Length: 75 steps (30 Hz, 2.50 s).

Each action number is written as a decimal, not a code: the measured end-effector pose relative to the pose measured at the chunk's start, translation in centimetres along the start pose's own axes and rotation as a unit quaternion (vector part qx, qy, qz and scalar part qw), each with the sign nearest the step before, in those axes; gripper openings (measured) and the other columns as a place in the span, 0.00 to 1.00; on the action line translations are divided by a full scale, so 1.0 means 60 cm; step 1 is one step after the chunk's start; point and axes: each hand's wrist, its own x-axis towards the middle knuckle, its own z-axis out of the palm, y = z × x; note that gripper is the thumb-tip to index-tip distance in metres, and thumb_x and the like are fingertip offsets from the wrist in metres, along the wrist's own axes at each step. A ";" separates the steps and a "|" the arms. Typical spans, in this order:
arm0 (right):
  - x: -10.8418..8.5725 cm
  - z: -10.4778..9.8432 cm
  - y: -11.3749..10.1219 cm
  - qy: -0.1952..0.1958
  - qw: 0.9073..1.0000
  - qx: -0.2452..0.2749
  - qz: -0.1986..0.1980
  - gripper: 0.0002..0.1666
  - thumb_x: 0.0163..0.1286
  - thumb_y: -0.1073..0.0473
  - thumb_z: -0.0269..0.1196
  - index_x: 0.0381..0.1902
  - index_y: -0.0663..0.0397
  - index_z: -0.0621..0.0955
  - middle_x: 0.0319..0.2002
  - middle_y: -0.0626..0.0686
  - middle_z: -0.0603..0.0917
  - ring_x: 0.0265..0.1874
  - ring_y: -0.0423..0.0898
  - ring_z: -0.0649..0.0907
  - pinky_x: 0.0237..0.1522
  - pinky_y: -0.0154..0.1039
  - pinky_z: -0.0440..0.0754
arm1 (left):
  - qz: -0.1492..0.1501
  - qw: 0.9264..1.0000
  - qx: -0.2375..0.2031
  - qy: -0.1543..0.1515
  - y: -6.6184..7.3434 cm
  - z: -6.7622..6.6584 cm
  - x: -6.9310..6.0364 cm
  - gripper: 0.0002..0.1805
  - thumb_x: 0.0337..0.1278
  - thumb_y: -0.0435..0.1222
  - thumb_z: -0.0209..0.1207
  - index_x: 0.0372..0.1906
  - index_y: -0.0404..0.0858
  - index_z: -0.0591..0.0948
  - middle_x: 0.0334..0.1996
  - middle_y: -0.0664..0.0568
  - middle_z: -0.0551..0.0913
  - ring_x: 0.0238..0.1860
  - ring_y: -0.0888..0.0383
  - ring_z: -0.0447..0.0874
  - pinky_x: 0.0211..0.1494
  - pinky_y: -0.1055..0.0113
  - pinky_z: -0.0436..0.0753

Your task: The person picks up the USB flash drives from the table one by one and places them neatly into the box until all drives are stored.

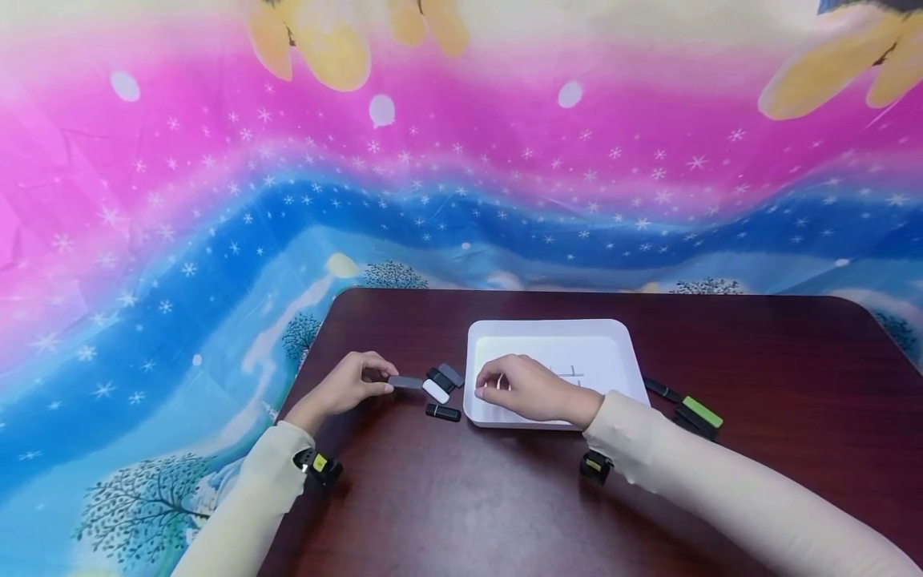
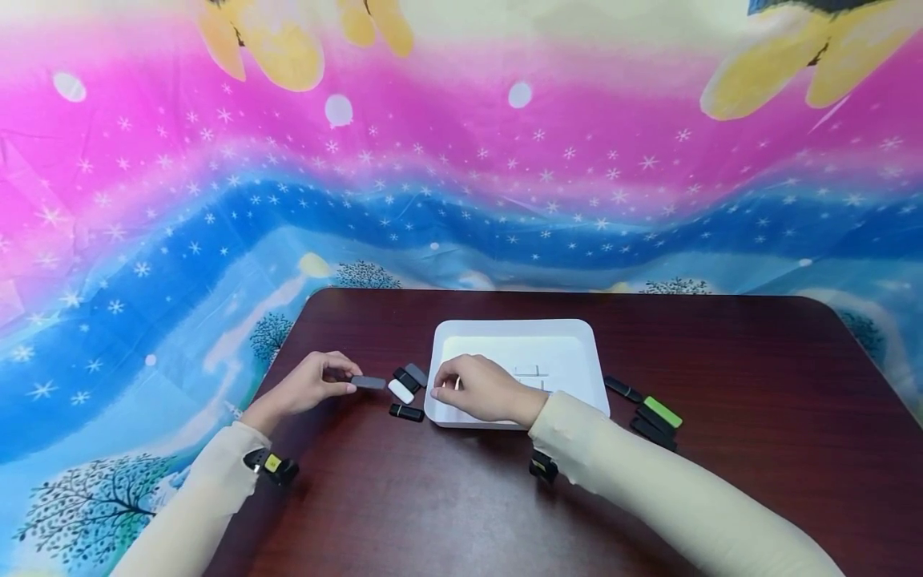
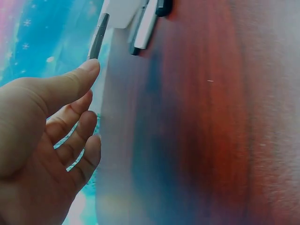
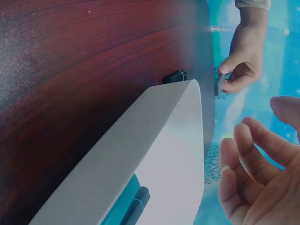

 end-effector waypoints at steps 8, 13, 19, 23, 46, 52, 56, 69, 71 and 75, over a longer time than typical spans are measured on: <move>0.008 -0.012 -0.008 0.011 1.000 -0.005 -0.017 0.08 0.72 0.56 0.62 0.40 0.51 0.87 0.31 0.44 0.84 0.28 0.39 0.79 0.33 0.31 0.75 | -0.004 1.000 0.011 0.004 0.016 -0.017 0.002 0.09 0.59 0.32 0.69 0.45 0.41 0.88 0.43 0.48 0.86 0.43 0.55 0.80 0.47 0.65 0.83; 0.011 -0.018 -0.013 0.015 1.000 -0.008 -0.015 0.09 0.72 0.56 0.62 0.42 0.51 0.87 0.32 0.44 0.85 0.29 0.38 0.79 0.35 0.32 0.76 | -0.009 1.000 0.011 0.006 0.026 -0.025 0.004 0.09 0.60 0.32 0.68 0.45 0.40 0.88 0.42 0.47 0.86 0.40 0.56 0.80 0.46 0.63 0.83; 0.009 -0.025 -0.015 0.010 1.000 -0.006 -0.004 0.09 0.73 0.55 0.62 0.43 0.50 0.87 0.33 0.44 0.85 0.31 0.39 0.79 0.36 0.33 0.77 | -0.007 1.000 0.006 0.013 0.039 -0.035 0.012 0.09 0.60 0.31 0.68 0.45 0.38 0.88 0.40 0.46 0.86 0.36 0.57 0.79 0.41 0.67 0.81; 0.008 -0.028 -0.016 0.008 1.000 -0.003 0.000 0.09 0.73 0.55 0.62 0.43 0.50 0.87 0.34 0.44 0.85 0.32 0.39 0.79 0.36 0.34 0.77 | 0.002 1.000 0.016 0.019 0.052 -0.042 0.017 0.09 0.59 0.31 0.69 0.45 0.38 0.88 0.40 0.47 0.86 0.36 0.57 0.78 0.40 0.67 0.81; -0.011 -0.059 -0.002 0.018 1.000 -0.004 0.016 0.09 0.73 0.56 0.63 0.43 0.52 0.87 0.33 0.44 0.85 0.33 0.40 0.79 0.38 0.36 0.77 | 0.025 0.999 0.022 0.023 0.107 -0.048 0.058 0.09 0.59 0.31 0.69 0.45 0.37 0.88 0.41 0.46 0.86 0.39 0.55 0.80 0.44 0.59 0.80; -0.019 -0.068 0.006 0.015 0.999 0.001 0.031 0.10 0.74 0.55 0.62 0.45 0.52 0.87 0.34 0.46 0.86 0.34 0.41 0.80 0.37 0.36 0.78 | 0.040 0.999 0.026 0.019 0.124 -0.045 0.069 0.10 0.59 0.31 0.68 0.46 0.36 0.88 0.44 0.44 0.87 0.44 0.53 0.83 0.51 0.54 0.81; -0.023 -0.074 0.012 0.019 0.999 -0.001 0.032 0.10 0.74 0.55 0.61 0.45 0.51 0.87 0.35 0.49 0.87 0.33 0.41 0.80 0.37 0.37 0.78 | 0.044 0.999 0.023 0.014 0.133 -0.041 0.075 0.10 0.60 0.31 0.68 0.47 0.36 0.87 0.46 0.43 0.86 0.47 0.50 0.83 0.55 0.48 0.81; -0.038 -0.091 0.040 0.032 0.998 -0.021 0.041 0.11 0.74 0.57 0.60 0.46 0.52 0.87 0.37 0.47 0.87 0.35 0.41 0.80 0.40 0.39 0.79 | 0.042 0.999 0.026 0.009 0.153 -0.016 0.092 0.10 0.59 0.31 0.69 0.46 0.37 0.88 0.45 0.46 0.86 0.47 0.52 0.84 0.56 0.49 0.83; -0.041 -0.093 0.043 0.033 0.998 -0.023 0.046 0.11 0.74 0.57 0.60 0.46 0.52 0.87 0.37 0.47 0.87 0.36 0.41 0.80 0.40 0.39 0.79 | 0.039 0.999 0.024 0.014 0.156 -0.010 0.096 0.10 0.59 0.32 0.69 0.46 0.37 0.88 0.45 0.47 0.86 0.46 0.52 0.84 0.55 0.50 0.84; -0.046 -0.097 0.048 0.034 0.998 -0.022 0.052 0.11 0.75 0.56 0.61 0.47 0.53 0.86 0.37 0.48 0.87 0.36 0.42 0.80 0.39 0.39 0.78 | 0.032 0.999 0.010 0.020 0.160 0.003 0.105 0.10 0.59 0.32 0.69 0.46 0.37 0.88 0.45 0.47 0.86 0.45 0.52 0.85 0.55 0.51 0.84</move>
